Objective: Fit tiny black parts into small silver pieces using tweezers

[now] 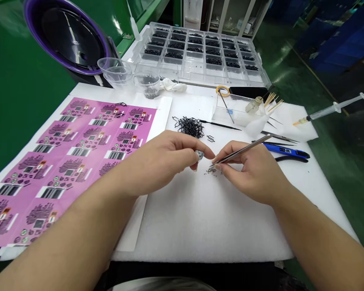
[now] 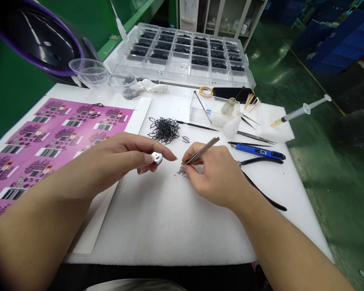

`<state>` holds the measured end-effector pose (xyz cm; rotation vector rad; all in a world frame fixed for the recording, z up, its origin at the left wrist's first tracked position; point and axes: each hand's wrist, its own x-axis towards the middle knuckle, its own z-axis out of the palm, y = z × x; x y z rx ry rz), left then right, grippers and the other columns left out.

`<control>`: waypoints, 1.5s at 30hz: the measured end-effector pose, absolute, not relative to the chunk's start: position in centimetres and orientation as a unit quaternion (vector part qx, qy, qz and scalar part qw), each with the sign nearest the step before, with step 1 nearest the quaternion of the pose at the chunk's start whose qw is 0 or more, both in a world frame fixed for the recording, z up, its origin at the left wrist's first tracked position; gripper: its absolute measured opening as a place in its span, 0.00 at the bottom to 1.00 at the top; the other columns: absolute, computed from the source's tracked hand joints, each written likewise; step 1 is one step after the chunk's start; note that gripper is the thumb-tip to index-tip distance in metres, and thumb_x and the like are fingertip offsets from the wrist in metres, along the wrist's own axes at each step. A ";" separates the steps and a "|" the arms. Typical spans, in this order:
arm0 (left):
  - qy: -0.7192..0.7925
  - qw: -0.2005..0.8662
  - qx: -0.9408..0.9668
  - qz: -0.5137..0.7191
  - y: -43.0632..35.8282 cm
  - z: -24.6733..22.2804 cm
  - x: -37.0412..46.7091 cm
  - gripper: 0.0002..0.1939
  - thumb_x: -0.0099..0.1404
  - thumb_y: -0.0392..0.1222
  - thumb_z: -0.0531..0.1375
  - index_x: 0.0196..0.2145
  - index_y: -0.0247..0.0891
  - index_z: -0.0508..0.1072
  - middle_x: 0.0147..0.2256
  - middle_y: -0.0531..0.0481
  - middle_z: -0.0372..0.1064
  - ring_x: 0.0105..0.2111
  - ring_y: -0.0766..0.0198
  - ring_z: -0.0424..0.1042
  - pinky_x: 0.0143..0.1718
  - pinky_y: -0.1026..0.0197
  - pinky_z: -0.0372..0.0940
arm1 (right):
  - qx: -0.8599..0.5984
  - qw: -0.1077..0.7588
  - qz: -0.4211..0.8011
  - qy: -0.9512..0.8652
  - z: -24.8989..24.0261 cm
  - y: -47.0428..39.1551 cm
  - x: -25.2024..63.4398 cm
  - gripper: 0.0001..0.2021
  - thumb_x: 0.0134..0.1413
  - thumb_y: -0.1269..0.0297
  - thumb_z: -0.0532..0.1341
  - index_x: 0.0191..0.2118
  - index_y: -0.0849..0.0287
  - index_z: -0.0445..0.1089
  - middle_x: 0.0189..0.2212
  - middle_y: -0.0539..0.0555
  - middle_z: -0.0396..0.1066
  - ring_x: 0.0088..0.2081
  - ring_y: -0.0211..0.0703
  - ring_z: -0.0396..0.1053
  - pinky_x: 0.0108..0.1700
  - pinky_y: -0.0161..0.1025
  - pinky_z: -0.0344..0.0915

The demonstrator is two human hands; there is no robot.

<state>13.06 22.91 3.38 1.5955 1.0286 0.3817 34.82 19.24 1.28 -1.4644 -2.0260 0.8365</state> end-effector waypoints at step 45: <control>0.494 0.505 0.701 0.101 22.6 4.5 13.7 0.14 0.63 0.43 0.55 0.45 0.46 0.74 0.23 0.56 0.58 0.22 0.68 0.58 0.23 0.64 0.55 | -0.544 0.355 0.355 -0.672 2.3 18.6 35.0 0.03 0.56 0.68 0.63 0.37 0.55 0.69 0.34 0.50 0.75 0.39 0.44 0.75 0.41 0.41 0.73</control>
